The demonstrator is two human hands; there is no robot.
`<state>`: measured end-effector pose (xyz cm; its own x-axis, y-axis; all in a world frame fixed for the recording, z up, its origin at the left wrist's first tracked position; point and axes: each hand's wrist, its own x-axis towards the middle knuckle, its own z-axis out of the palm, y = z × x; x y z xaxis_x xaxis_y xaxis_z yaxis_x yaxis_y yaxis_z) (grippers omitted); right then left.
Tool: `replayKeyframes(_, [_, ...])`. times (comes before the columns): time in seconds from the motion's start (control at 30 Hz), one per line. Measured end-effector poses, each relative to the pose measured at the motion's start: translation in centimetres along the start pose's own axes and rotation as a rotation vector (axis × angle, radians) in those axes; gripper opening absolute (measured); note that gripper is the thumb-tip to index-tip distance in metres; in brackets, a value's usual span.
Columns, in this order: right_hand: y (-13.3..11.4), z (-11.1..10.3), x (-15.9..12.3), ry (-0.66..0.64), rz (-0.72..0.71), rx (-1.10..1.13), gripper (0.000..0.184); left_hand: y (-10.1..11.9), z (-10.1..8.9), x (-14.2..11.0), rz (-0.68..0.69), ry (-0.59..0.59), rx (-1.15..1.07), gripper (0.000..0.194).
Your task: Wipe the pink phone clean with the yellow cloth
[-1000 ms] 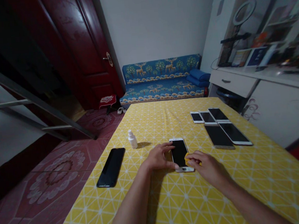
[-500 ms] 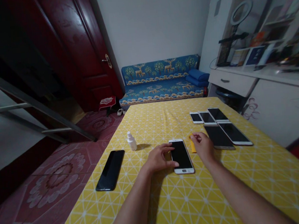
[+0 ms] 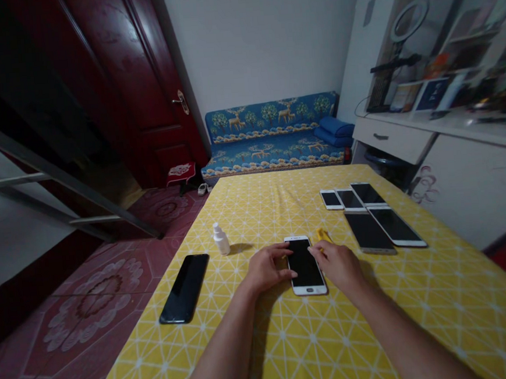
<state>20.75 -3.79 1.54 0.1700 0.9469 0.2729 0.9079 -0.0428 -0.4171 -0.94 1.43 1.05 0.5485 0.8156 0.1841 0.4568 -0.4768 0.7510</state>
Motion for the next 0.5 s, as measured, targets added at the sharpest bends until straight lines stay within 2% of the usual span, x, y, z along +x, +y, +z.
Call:
replayKeyframes(0.1, [-0.4,-0.3,-0.1,-0.024,0.054,0.035,0.031,-0.1,0.0,0.1,0.008,0.011,-0.036,0.057])
replayKeyframes(0.17, [-0.3,-0.2,0.0,-0.057,0.131,0.21,0.032,-0.2,0.1,0.1,0.007,0.016,-0.06,0.058])
replayKeyframes(0.3, [0.4,-0.1,0.2,-0.212,0.299,0.576,0.034,-0.2,0.2,0.1,-0.007,0.02,-0.09,0.059])
replayKeyframes(0.5, [0.5,-0.1,0.1,-0.385,0.328,0.788,0.043,-0.5,0.3,0.1,-0.009,0.035,-0.128,0.062])
